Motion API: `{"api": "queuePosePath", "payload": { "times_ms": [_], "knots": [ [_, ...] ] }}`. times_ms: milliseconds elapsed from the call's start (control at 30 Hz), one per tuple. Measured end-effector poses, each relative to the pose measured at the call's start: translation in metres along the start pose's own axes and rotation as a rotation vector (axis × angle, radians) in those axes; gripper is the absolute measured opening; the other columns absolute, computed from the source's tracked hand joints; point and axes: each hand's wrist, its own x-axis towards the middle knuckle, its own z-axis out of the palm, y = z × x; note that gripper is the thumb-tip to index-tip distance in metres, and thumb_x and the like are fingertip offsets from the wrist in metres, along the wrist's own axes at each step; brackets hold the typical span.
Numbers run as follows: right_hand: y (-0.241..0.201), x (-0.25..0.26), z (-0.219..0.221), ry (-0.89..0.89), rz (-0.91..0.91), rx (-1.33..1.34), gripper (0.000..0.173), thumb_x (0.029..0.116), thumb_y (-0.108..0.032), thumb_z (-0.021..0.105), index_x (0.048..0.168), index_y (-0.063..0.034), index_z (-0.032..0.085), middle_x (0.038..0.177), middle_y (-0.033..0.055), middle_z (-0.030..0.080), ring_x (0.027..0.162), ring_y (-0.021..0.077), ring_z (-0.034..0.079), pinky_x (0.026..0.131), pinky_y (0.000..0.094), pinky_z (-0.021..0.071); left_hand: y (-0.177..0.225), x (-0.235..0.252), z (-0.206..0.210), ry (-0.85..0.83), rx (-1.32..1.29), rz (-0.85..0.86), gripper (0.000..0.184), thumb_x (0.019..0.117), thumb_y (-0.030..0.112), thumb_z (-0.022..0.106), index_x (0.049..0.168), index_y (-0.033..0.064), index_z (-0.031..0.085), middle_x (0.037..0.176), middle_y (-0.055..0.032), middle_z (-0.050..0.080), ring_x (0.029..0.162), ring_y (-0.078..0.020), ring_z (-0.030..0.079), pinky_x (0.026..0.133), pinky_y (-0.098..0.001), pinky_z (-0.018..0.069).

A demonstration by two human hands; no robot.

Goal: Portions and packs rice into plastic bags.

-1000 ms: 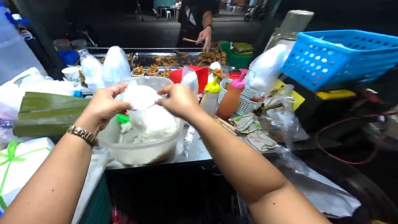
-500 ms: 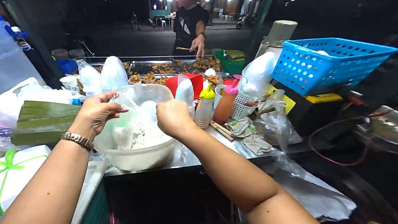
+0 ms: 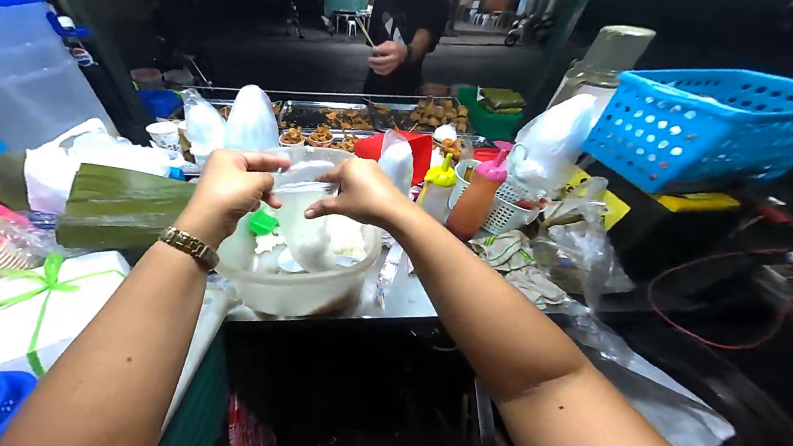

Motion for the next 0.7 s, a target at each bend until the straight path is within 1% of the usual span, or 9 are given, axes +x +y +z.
{"api": "queuePosePath", "payload": {
  "times_ms": [67, 167, 267, 367, 400, 467, 533, 633, 700],
  "knots": [
    [-0.005, 0.0, 0.008, 0.043, 0.0, 0.087, 0.053, 0.0825, -0.032, 0.087, 0.118, 0.0045, 0.072, 0.106, 0.0225, 0.072, 0.101, 0.0351, 0.069, 0.094, 0.0568, 0.0518, 0.003, -0.006, 0.004, -0.089, -0.123, 0.131, 0.03, 0.0946, -0.009, 0.054, 0.115, 0.0043, 0.072, 0.101, -0.0026, 0.073, 0.053, 0.0004, 0.051, 0.048, -0.0161, 0.0409],
    [-0.014, 0.006, 0.013, 0.17, -0.032, 0.121, 0.021, 0.092, -0.016, 0.075, 0.097, 0.0037, 0.075, 0.092, 0.0196, 0.073, 0.091, 0.0326, 0.07, 0.085, 0.0544, 0.053, 0.0, -0.002, 0.005, -0.118, -0.227, 0.384, 0.034, 0.0938, -0.002, 0.064, 0.127, 0.0036, 0.066, 0.112, -0.0007, 0.071, 0.063, 0.0018, 0.058, 0.055, -0.0154, 0.0482],
    [-0.029, 0.007, -0.005, 0.258, -0.002, 0.159, 0.013, 0.0926, -0.011, 0.07, 0.094, 0.0006, 0.076, 0.091, 0.0156, 0.073, 0.089, 0.0274, 0.069, 0.083, 0.0517, 0.0517, -0.016, 0.004, 0.001, -0.169, -0.15, 0.415, 0.088, 0.0832, 0.009, 0.079, 0.158, 0.0091, 0.033, 0.14, -0.0078, 0.054, 0.095, -0.0079, 0.063, 0.077, -0.0244, 0.0557],
    [-0.046, 0.006, -0.021, 0.283, -0.036, 0.164, 0.017, 0.0916, -0.018, 0.076, 0.088, -0.0021, 0.074, 0.082, 0.0097, 0.069, 0.078, 0.0193, 0.063, 0.075, 0.0438, 0.0484, -0.026, -0.01, 0.025, -0.214, -0.158, 0.297, 0.044, 0.0859, 0.0, 0.075, 0.125, 0.0021, 0.057, 0.105, -0.0014, 0.07, 0.092, -0.0044, 0.068, 0.084, -0.0263, 0.0586],
    [-0.05, 0.004, -0.024, 0.331, -0.075, 0.144, 0.015, 0.0907, -0.017, 0.076, 0.086, -0.0028, 0.075, 0.08, 0.0084, 0.069, 0.076, 0.0171, 0.063, 0.073, 0.0412, 0.0485, -0.026, -0.014, 0.035, -0.184, -0.123, 0.267, 0.018, 0.095, 0.004, 0.067, 0.112, 0.002, 0.064, 0.088, 0.0018, 0.069, 0.078, -0.0018, 0.064, 0.074, -0.0231, 0.0555],
    [-0.047, -0.002, -0.025, 0.531, -0.155, 0.183, 0.01, 0.088, -0.011, 0.075, 0.088, -0.0018, 0.077, 0.083, 0.0087, 0.072, 0.077, 0.0147, 0.066, 0.075, 0.037, 0.0523, -0.026, -0.014, 0.044, -0.117, -0.111, 0.257, 0.02, 0.1067, 0.013, 0.05, 0.109, 0.0053, 0.068, 0.067, 0.007, 0.054, 0.056, -0.0003, 0.048, 0.053, -0.018, 0.0417],
    [-0.033, -0.003, -0.021, 0.681, -0.178, 0.44, 0.02, 0.0853, -0.007, 0.077, 0.103, 0.0015, 0.074, 0.091, 0.0077, 0.072, 0.078, 0.0094, 0.065, 0.075, 0.0291, 0.0543, -0.024, -0.012, 0.042, -0.082, -0.089, 0.273, 0.026, 0.1098, 0.017, 0.045, 0.12, 0.0063, 0.066, 0.066, 0.0058, 0.049, 0.053, -0.0019, 0.044, 0.052, -0.0185, 0.0395],
    [-0.016, -0.007, 0.0, 0.469, -0.086, 0.747, 0.077, 0.0755, -0.007, 0.087, 0.142, 0.0017, 0.05, 0.125, 0.0162, 0.064, 0.105, 0.0167, 0.067, 0.09, 0.0351, 0.0597, -0.031, -0.013, 0.044, -0.097, -0.059, 0.337, 0.014, 0.1031, 0.008, 0.052, 0.112, 0.0013, 0.061, 0.073, -0.0019, 0.054, 0.059, -0.0071, 0.051, 0.056, -0.0262, 0.046],
    [-0.012, -0.009, 0.019, 0.352, 0.049, 0.725, 0.053, 0.076, -0.009, 0.088, 0.12, 0.004, 0.062, 0.107, 0.0157, 0.069, 0.096, 0.0201, 0.068, 0.086, 0.0423, 0.0578, -0.034, -0.015, 0.049, -0.183, -0.057, 0.308, 0.015, 0.0934, -0.003, 0.06, 0.108, -0.0006, 0.06, 0.083, -0.0061, 0.062, 0.07, -0.01, 0.058, 0.065, -0.0305, 0.0515]
  ]
}}
